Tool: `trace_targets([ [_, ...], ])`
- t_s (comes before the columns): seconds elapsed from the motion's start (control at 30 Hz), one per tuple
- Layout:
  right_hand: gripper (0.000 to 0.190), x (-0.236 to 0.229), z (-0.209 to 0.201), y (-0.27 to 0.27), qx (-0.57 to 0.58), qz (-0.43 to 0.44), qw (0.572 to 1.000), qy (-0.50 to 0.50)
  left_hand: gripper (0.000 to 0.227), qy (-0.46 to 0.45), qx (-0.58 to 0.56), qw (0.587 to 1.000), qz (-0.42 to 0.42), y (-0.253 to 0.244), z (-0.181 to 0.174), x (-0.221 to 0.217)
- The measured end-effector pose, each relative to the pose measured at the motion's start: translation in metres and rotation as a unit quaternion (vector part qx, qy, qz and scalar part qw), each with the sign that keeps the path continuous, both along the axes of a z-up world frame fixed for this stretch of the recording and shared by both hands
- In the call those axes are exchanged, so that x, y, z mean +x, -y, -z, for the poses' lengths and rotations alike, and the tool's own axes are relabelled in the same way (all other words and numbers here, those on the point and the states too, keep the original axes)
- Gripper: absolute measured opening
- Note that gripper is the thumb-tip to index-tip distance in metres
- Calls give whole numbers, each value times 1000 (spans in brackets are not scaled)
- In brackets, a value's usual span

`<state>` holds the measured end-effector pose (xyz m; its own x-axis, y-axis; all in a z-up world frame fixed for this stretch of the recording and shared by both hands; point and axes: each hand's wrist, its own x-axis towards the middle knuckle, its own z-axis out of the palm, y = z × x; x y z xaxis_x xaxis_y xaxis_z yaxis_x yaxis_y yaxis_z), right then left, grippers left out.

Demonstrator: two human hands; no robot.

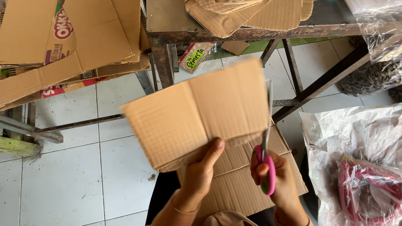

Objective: The person uses pink-handled scissors to cut a piece of corrugated cardboard into a rounded rectangular shape. They repeatedly trim the edges and place the finished pieces on a nearby table.

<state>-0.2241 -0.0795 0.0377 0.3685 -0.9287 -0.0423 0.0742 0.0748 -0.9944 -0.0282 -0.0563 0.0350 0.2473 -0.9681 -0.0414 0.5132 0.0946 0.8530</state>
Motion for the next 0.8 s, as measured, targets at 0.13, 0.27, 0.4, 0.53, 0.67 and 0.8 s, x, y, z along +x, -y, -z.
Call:
trace_targets([
  [0.13, 75, -7, -8, 7, -47, 3, 998, 50, 21, 55, 8, 998, 7, -2, 8, 14],
  [0.27, 54, -2, -11, 10, -69, 69, 988, 124, 17, 67, -13, 997, 25, -1, 20, 24],
  [0.4, 29, 6, 3, 17, 19, 136, 971, 195, 13, 105, -16, 990, 87, 0, 31, 16],
  [0.53, 25, 23, 16, 7, 5, 147, 982, 122, 11, 46, -14, 997, 52, 2, 29, -15],
  [0.67, 53, 30, 11, -3, 8, 69, 995, 79, 11, -34, -15, 999, -29, 4, 26, -23],
  [0.8, 83, 29, 2, -13, -66, -32, 997, 3, 11, -34, -14, 999, -31, 4, 26, -14],
])
